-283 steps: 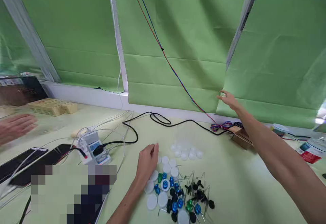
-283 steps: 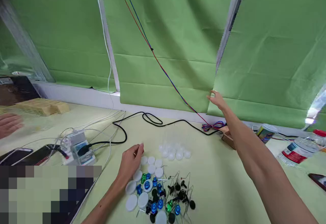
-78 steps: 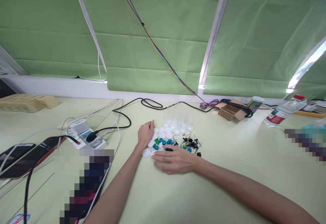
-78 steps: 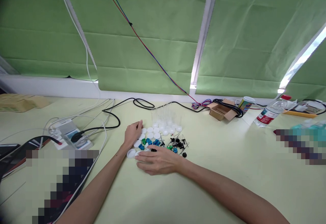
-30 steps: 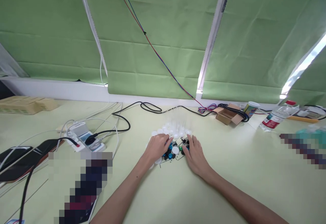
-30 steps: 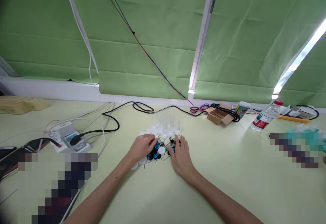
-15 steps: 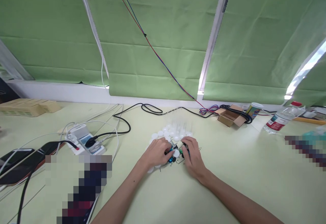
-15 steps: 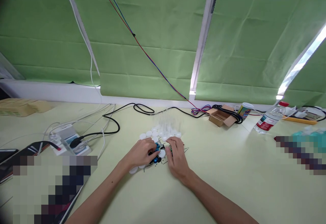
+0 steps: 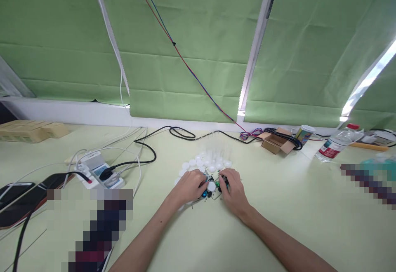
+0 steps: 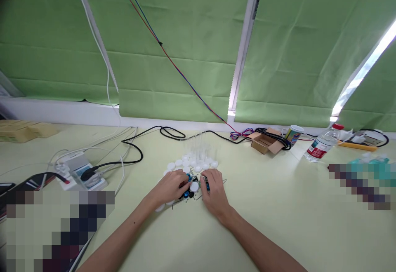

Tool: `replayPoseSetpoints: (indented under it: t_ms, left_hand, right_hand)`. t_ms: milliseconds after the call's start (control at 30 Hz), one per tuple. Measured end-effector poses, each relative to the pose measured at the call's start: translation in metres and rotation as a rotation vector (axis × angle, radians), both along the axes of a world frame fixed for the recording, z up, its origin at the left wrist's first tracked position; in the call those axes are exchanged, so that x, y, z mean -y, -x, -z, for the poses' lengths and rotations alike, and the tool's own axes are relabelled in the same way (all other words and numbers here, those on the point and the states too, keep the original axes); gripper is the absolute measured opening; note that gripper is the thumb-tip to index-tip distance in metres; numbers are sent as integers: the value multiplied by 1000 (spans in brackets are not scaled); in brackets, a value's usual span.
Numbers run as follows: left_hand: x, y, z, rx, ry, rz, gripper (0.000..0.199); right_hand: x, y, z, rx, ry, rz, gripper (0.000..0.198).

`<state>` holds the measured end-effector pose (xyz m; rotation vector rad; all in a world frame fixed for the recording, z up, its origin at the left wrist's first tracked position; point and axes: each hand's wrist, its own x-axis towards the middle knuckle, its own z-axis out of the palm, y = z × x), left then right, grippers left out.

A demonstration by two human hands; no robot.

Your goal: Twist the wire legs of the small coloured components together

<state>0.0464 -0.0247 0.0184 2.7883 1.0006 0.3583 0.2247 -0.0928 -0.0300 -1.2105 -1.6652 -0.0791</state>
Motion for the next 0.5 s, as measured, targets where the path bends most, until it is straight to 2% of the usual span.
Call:
replayPoseSetpoints:
  t_ms: [267, 500]
  left_hand:
    - [0, 0, 4, 51, -45, -12, 35]
    - [-2, 0, -2, 89, -46, -42, 35]
  right_hand:
    - [1, 4, 1, 95, 11, -11, 15]
    - [-8, 7, -2, 378, -44, -36, 18]
